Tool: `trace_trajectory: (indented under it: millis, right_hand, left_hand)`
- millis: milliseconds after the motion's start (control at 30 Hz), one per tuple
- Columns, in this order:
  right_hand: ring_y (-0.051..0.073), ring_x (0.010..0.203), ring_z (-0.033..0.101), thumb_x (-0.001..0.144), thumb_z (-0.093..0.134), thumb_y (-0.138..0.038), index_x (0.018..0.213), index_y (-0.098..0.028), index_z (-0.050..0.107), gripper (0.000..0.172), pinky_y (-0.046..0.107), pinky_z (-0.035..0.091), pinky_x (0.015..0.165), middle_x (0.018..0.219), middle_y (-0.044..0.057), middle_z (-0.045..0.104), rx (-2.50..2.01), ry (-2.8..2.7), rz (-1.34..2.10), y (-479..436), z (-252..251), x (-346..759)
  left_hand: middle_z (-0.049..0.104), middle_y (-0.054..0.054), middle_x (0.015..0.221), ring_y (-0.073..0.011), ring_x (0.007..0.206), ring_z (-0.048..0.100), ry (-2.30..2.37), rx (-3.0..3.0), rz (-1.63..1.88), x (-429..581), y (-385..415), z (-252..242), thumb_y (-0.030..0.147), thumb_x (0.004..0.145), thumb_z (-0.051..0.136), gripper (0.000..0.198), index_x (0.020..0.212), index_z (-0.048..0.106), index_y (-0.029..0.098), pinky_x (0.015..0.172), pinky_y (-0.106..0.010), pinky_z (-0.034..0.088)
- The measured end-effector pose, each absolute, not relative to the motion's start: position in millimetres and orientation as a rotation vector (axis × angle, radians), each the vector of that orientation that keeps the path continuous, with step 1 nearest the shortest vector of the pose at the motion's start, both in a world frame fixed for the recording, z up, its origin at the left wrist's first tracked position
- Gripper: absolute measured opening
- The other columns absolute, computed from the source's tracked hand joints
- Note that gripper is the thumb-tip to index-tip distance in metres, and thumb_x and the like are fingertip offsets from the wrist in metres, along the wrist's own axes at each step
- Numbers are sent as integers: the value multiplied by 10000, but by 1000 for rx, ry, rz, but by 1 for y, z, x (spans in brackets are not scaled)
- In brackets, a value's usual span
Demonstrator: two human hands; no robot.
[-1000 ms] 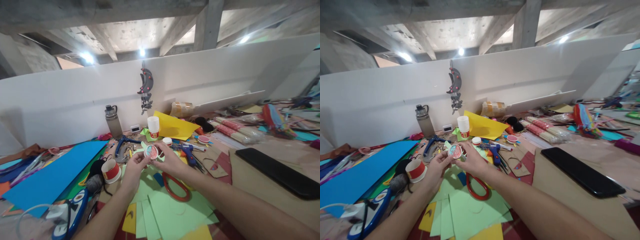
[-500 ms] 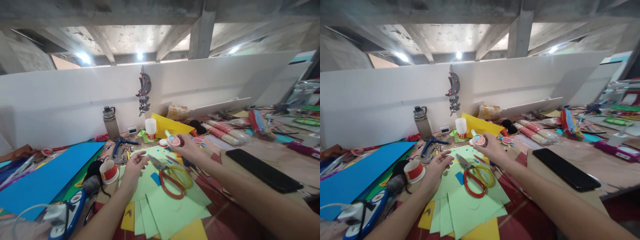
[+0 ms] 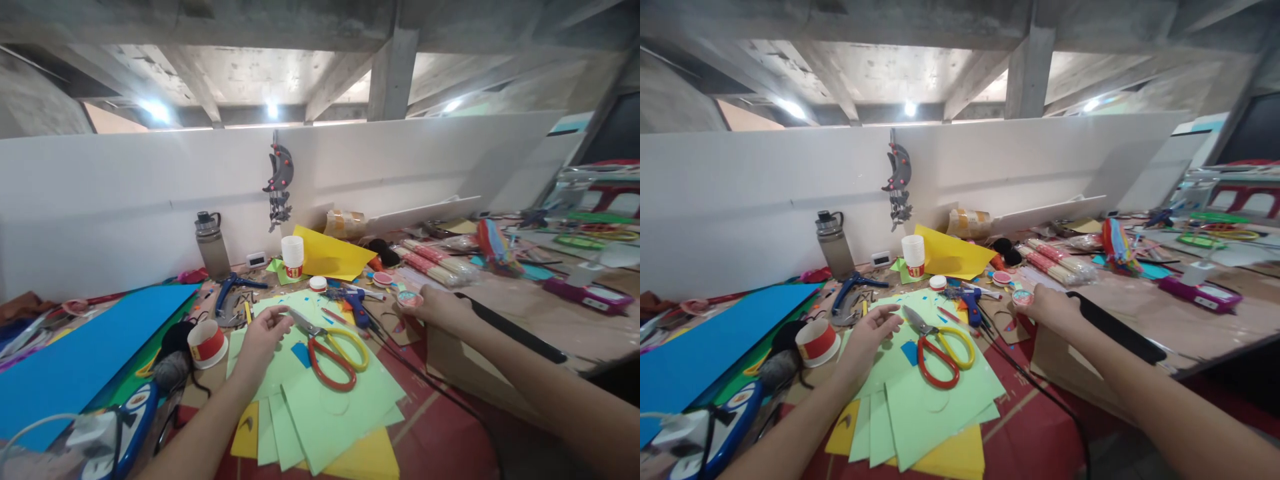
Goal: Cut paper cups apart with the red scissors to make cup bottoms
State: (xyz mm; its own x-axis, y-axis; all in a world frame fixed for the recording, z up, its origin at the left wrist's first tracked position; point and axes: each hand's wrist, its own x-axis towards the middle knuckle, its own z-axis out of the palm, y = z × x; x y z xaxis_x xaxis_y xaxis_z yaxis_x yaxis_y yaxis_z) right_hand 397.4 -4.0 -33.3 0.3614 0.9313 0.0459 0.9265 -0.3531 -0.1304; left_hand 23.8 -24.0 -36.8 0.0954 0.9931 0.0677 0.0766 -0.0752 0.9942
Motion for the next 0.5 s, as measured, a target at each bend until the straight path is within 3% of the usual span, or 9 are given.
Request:
trace_trajectory:
  millis: [133, 267, 367, 500]
  right_hand:
    - [426, 945, 594, 674, 569, -663, 984, -155, 623, 598, 526, 416, 773, 1005, 241, 647, -2455, -1708, 63, -1, -35, 400]
    - [433, 1095, 510, 698, 588, -628, 1151, -130, 568, 673, 526, 403, 848, 1160, 248, 570, -2359, -1722, -80, -5, -24, 386]
    - [268, 1007, 571, 796, 583, -426, 1159, -152, 546, 456, 383, 450, 848, 1088, 157, 606, -1821, -1895, -10, -19, -5, 341]
    - [141, 736, 588, 851, 526, -247, 986, -185, 590, 161, 272, 497, 674, 859, 50, 627, -1102, -1936, 236, -66, 32, 250]
  left_hand:
    - [601, -16, 775, -97, 633, 494, 1212, 1374, 1142, 22, -26, -32, 429, 729, 647, 432, 1081, 590, 185, 522, -196, 359]
    - [585, 2, 753, -92, 644, 481, 1211, 1396, 1195, 24, -28, -28, 421, 731, 649, 341, 972, 615, 182, 556, -197, 364]
    - [518, 34, 654, -76, 584, 419, 1207, 1412, 1263, 25, -28, -28, 421, 731, 651, 266, 790, 596, 167, 546, -195, 336]
    - [476, 46, 606, -77, 549, 384, 1232, 1400, 1311, 23, -25, -31, 425, 741, 639, 267, 725, 558, 171, 525, -204, 315]
